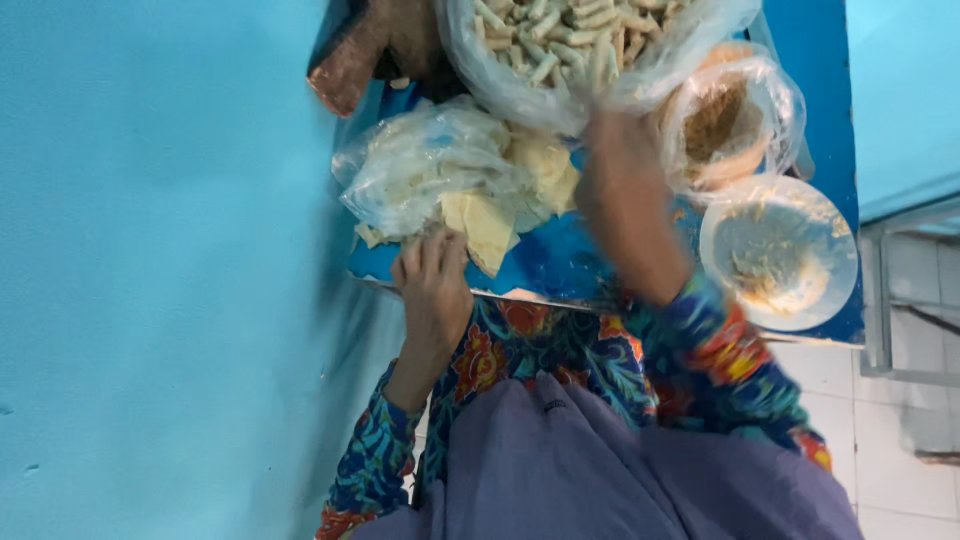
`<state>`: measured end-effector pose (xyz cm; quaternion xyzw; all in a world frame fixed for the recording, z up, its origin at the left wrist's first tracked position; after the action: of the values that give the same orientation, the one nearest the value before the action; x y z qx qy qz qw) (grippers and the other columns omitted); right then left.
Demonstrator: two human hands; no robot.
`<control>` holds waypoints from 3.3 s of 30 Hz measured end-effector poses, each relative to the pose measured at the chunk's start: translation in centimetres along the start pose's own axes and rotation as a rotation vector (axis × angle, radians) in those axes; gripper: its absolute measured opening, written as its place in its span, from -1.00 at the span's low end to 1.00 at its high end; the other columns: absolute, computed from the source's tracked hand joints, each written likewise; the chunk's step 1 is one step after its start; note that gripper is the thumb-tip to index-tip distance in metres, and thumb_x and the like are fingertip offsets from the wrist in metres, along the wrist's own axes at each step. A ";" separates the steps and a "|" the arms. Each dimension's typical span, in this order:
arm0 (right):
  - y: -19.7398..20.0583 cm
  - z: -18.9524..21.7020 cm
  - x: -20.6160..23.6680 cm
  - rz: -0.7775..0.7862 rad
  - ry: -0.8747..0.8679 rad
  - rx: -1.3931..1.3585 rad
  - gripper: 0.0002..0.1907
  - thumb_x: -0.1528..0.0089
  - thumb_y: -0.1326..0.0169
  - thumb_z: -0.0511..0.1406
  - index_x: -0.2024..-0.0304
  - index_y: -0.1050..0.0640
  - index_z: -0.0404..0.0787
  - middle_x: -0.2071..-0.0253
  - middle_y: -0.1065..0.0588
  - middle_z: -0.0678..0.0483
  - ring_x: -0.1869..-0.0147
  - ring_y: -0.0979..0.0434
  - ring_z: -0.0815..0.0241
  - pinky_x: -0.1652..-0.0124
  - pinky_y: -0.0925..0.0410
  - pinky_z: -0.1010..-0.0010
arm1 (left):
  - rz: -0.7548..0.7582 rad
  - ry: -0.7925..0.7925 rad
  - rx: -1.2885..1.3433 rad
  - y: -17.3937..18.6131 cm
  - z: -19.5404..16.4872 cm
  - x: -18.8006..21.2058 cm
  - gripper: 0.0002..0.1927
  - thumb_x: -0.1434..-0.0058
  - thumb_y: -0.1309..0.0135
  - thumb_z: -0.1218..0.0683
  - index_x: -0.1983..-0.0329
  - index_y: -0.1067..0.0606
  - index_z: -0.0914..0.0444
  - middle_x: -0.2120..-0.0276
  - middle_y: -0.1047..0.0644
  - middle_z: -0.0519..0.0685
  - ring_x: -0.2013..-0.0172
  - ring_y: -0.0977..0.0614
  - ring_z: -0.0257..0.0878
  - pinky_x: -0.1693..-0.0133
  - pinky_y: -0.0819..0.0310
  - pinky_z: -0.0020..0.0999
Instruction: The person sits at a small blue table and wraps pieces of dough in thin square pastry wrappers, folding each wrapper around the dough by hand and setting the wrapped piece aside before taking the next wrapper and dough piece.
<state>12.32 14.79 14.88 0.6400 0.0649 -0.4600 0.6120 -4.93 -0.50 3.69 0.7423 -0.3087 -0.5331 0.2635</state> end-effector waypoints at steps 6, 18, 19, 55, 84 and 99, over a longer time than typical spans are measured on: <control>-7.7 6.9 5.6 0.301 -0.092 -0.359 -0.43 -0.22 -0.19 -0.38 -0.26 -0.32 -0.31 0.13 -0.52 -0.19 0.03 -0.55 -0.25 0.16 -0.44 0.08 | 0.005 -0.022 0.050 -1.0 0.7 0.6 -0.72 -0.26 -0.10 0.23 -0.05 -0.57 0.28 -0.10 -0.51 -0.01 -0.13 -0.45 -0.02 -0.17 -0.23 -0.03; -7.2 4.4 4.2 0.389 -0.360 -0.539 -0.47 -0.25 -0.15 -0.39 -0.27 -0.37 -0.20 0.27 -0.64 -0.12 0.19 -0.68 -0.16 0.28 -0.49 0.17 | -0.016 -0.017 0.104 -1.6 -0.7 0.6 -0.83 -0.33 -0.17 0.15 0.02 -0.58 0.23 0.00 -0.55 -0.06 -0.08 -0.50 -0.08 -0.17 -0.23 -0.05; -7.4 4.3 4.3 0.382 -0.350 -0.528 -0.48 -0.26 -0.14 -0.40 -0.27 -0.37 -0.20 0.27 -0.64 -0.12 0.19 -0.68 -0.15 0.27 -0.48 0.17 | -0.023 -0.031 0.089 -1.6 -0.7 0.5 -0.84 -0.34 -0.17 0.15 0.03 -0.58 0.22 0.01 -0.56 -0.07 -0.08 -0.51 -0.09 -0.18 -0.23 -0.06; 15.0 -12.3 19.2 0.819 -0.520 0.078 -0.24 -0.09 -0.25 -0.16 -0.36 -0.39 0.08 -0.22 -0.38 -0.05 -0.33 -0.25 -0.11 -0.22 -0.21 0.06 | 0.160 -0.300 0.409 -2.1 -7.3 2.5 -0.75 -0.26 -0.30 0.05 0.06 -0.55 0.18 0.12 -0.53 -0.09 0.08 -0.54 -0.12 -0.02 -0.29 -0.05; 13.2 -9.3 16.0 0.624 -0.468 -0.174 -0.64 -0.16 -0.20 -0.37 -0.02 -0.59 -0.02 -0.07 -0.43 0.00 -0.24 -0.36 -0.01 -0.19 -0.28 0.16 | 0.148 -0.395 0.490 -3.1 -4.2 3.1 -0.73 -0.26 -0.29 0.13 -0.02 -0.59 0.18 -0.01 -0.57 -0.05 -0.04 -0.56 -0.07 -0.09 -0.44 -0.04; 0.1 -3.0 11.5 0.574 0.483 0.228 -0.39 -0.02 -0.23 -0.18 -0.14 -0.55 -0.15 -0.03 -0.43 0.07 -0.23 -0.37 0.03 -0.23 -0.21 0.09 | 0.120 -0.400 0.544 -1.7 -5.4 1.4 -0.73 -0.21 -0.28 0.21 0.03 -0.55 0.24 0.03 -0.55 -0.05 0.00 -0.56 -0.08 -0.04 -0.46 -0.11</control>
<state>20.50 11.74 6.75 0.7859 -0.0260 -0.1103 0.6079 0.82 -0.09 3.15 0.6464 -0.5284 -0.5500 0.0211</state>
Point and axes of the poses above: each hand's wrist, its own x-axis away from the middle knuckle, its own y-axis out of the back of the hand, z = x × y, the point moved 2 cm from there along -x, towards the middle knuckle
